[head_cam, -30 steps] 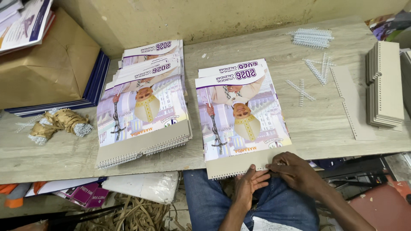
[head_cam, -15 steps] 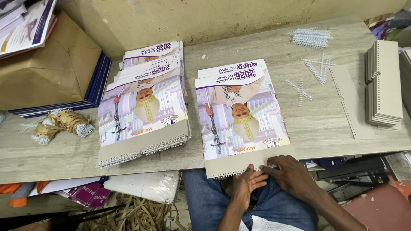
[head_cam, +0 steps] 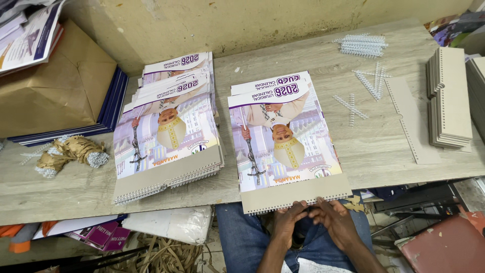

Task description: The person assembles wall calendars by inserting plastic spiral binding wires through pre-punched holes in the pages. They repeatedly pick up a wire, thread it through the holes, and secure it, then place the finished calendar onto a stack on the table.

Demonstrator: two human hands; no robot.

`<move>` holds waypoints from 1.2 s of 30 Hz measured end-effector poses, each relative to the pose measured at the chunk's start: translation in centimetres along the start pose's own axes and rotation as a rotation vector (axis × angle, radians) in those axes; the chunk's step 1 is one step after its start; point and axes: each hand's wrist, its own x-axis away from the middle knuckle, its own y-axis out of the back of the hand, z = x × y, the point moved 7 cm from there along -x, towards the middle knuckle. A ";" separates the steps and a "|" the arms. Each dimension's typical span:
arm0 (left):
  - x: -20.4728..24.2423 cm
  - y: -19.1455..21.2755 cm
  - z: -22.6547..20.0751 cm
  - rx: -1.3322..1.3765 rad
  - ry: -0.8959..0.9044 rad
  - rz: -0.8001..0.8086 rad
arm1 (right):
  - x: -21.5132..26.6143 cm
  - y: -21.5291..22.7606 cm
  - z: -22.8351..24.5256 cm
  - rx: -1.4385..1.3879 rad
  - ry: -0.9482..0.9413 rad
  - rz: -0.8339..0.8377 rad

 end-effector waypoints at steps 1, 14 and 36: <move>0.8 -0.2 -0.2 -0.022 0.011 0.017 | -0.4 0.7 -0.8 -0.208 0.061 -0.082; 1.4 0.8 -1.6 -0.147 0.044 -0.117 | 0.2 3.5 3.5 -0.059 0.114 -0.272; 13.5 3.3 -13.1 -0.327 -0.681 -0.290 | 3.3 -4.1 3.6 -0.305 0.355 0.127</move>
